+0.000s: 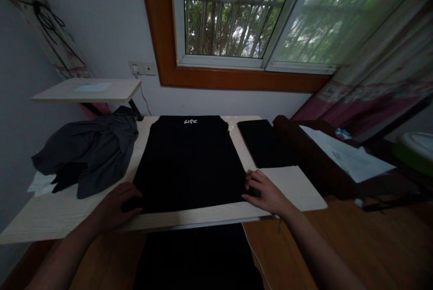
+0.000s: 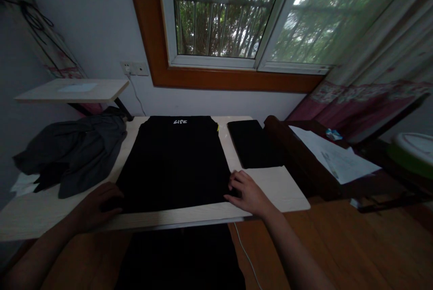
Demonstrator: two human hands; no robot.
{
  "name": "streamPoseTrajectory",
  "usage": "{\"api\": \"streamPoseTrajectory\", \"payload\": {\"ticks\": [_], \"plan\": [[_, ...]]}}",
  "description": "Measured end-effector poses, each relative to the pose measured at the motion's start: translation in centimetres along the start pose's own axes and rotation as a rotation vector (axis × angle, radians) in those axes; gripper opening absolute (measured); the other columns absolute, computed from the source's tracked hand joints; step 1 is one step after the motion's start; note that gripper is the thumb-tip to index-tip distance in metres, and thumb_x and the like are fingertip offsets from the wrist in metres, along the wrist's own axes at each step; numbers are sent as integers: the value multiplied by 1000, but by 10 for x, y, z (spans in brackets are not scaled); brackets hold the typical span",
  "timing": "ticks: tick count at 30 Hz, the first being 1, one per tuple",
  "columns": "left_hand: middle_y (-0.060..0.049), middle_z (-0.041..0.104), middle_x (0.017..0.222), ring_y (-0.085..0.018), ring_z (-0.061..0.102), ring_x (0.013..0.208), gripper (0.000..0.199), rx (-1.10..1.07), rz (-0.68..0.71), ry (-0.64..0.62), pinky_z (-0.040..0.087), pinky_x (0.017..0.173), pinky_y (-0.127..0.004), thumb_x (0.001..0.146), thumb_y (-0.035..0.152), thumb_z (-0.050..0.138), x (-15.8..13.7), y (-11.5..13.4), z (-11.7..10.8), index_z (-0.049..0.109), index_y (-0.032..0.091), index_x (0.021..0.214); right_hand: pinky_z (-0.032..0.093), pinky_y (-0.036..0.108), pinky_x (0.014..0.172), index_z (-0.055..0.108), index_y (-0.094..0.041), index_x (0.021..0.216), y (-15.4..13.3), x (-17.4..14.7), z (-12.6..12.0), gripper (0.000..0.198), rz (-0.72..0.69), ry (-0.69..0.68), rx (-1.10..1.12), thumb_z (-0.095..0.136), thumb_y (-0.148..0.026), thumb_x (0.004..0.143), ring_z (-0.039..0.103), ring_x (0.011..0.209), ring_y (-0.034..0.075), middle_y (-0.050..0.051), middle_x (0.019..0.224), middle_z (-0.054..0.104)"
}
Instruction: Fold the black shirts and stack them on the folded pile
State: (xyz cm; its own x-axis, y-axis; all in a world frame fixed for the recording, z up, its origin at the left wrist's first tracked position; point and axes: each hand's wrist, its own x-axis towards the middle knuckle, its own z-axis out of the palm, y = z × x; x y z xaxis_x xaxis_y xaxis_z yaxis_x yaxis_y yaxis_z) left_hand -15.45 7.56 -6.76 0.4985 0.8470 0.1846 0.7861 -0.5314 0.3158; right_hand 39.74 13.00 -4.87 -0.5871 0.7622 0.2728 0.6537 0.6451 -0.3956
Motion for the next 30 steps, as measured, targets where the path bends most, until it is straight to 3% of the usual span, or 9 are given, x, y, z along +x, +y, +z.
{"api": "streamPoseTrajectory", "payload": {"ticks": [5, 14, 20, 30], "plan": [[-7, 65, 104, -21, 60, 102, 11, -17, 42, 46, 51, 89, -34, 88, 28, 62, -3, -1, 1, 67, 23, 96, 50, 40, 88, 67, -23, 92, 6, -6, 0, 16, 34, 6, 54, 72, -37, 87, 57, 100, 25, 9, 103, 60], [-6, 63, 94, -19, 59, 92, 10, -93, 39, 20, 51, 81, -30, 86, 16, 54, -3, 0, -1, 62, 21, 88, 50, 37, 85, 72, -24, 85, 9, -8, 0, 6, 54, -45, 120, 69, -28, 87, 58, 96, 23, 7, 97, 61], [-5, 62, 92, -19, 58, 90, 9, -93, 52, 13, 50, 80, -31, 82, 14, 53, -3, 3, -4, 60, 20, 83, 49, 36, 81, 70, -22, 82, 4, -5, -3, 9, 42, -35, 99, 67, -28, 88, 58, 90, 22, 6, 91, 60], [-2, 62, 76, -17, 57, 80, 27, -38, 102, -1, 47, 77, -32, 96, 22, 51, 6, 8, -8, 65, 21, 72, 46, 37, 77, 67, -21, 72, -7, 7, -6, 28, 3, -38, -44, 57, -32, 96, 57, 83, 21, 6, 80, 61]]}}
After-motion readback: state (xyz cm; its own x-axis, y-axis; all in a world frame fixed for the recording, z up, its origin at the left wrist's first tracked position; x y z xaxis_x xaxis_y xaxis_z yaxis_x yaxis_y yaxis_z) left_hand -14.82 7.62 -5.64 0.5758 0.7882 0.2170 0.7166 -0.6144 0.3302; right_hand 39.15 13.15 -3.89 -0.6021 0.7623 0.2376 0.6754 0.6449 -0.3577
